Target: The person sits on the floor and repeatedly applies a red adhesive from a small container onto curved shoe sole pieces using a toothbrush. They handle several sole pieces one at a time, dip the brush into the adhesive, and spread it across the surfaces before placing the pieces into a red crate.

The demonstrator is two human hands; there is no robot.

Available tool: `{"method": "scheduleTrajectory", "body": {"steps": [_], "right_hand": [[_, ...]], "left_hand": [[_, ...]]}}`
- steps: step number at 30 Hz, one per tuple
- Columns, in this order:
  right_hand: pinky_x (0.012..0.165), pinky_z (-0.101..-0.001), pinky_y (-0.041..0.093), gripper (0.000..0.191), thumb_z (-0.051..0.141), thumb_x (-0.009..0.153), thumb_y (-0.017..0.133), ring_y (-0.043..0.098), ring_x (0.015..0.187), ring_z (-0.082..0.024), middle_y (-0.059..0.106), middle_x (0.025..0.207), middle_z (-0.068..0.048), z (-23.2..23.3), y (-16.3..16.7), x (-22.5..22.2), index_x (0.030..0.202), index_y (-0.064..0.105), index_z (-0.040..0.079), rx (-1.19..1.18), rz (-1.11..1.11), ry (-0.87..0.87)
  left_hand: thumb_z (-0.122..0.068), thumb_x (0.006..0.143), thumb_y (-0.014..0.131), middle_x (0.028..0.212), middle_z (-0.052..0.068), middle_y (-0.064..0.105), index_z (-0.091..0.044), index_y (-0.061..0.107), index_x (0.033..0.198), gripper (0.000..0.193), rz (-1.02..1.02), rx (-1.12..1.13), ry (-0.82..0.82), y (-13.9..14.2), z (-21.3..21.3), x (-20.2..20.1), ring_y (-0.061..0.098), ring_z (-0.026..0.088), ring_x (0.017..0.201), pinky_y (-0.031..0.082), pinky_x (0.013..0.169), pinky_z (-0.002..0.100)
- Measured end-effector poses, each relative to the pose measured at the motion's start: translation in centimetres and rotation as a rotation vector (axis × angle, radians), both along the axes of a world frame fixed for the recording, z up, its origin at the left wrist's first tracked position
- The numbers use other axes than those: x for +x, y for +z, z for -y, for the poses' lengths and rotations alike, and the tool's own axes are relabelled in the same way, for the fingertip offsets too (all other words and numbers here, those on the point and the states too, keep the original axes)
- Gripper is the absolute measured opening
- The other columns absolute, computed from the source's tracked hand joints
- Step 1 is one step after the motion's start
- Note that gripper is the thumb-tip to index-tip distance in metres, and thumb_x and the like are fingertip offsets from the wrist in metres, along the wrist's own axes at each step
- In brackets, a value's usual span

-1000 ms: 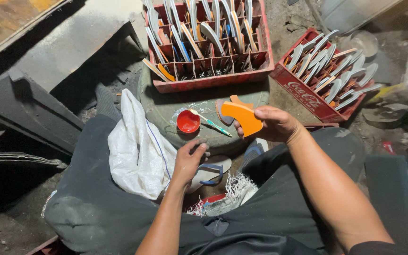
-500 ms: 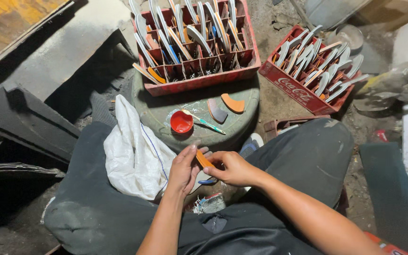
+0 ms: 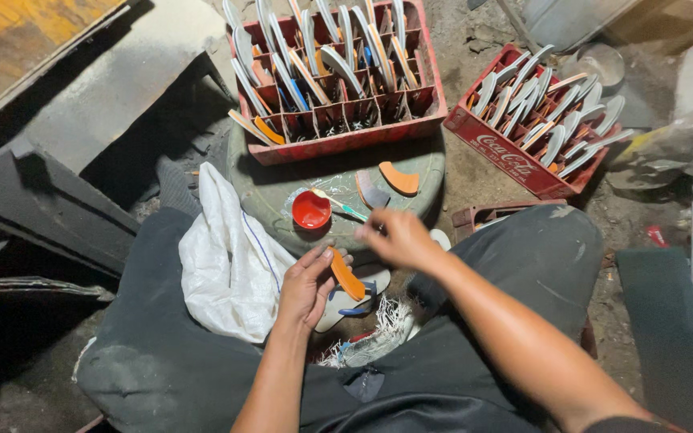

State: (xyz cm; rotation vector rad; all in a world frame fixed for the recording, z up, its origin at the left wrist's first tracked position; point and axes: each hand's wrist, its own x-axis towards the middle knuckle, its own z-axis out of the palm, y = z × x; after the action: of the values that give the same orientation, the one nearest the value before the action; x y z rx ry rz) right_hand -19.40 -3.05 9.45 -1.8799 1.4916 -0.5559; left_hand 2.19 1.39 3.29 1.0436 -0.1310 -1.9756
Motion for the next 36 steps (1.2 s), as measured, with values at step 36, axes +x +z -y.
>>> {"method": "scheduleTrajectory", "body": {"steps": [36], "right_hand": [[0.079, -0.0294, 0.059, 0.039, 0.020, 0.080, 0.085, 0.069, 0.089, -0.011, 0.072, 0.097, -0.006, 7.5, 0.3, -6.2, 0.109, 0.063, 0.005, 0.186, 0.168, -0.345]], "left_hand": [[-0.009, 0.097, 0.064, 0.111, 0.018, 0.071, 0.007, 0.060, 0.133, 0.040, 0.057, -0.031, 0.047, -2.0, 1.9, 1.2, 0.071, 0.030, 0.104, 0.059, 0.096, 0.042]]}}
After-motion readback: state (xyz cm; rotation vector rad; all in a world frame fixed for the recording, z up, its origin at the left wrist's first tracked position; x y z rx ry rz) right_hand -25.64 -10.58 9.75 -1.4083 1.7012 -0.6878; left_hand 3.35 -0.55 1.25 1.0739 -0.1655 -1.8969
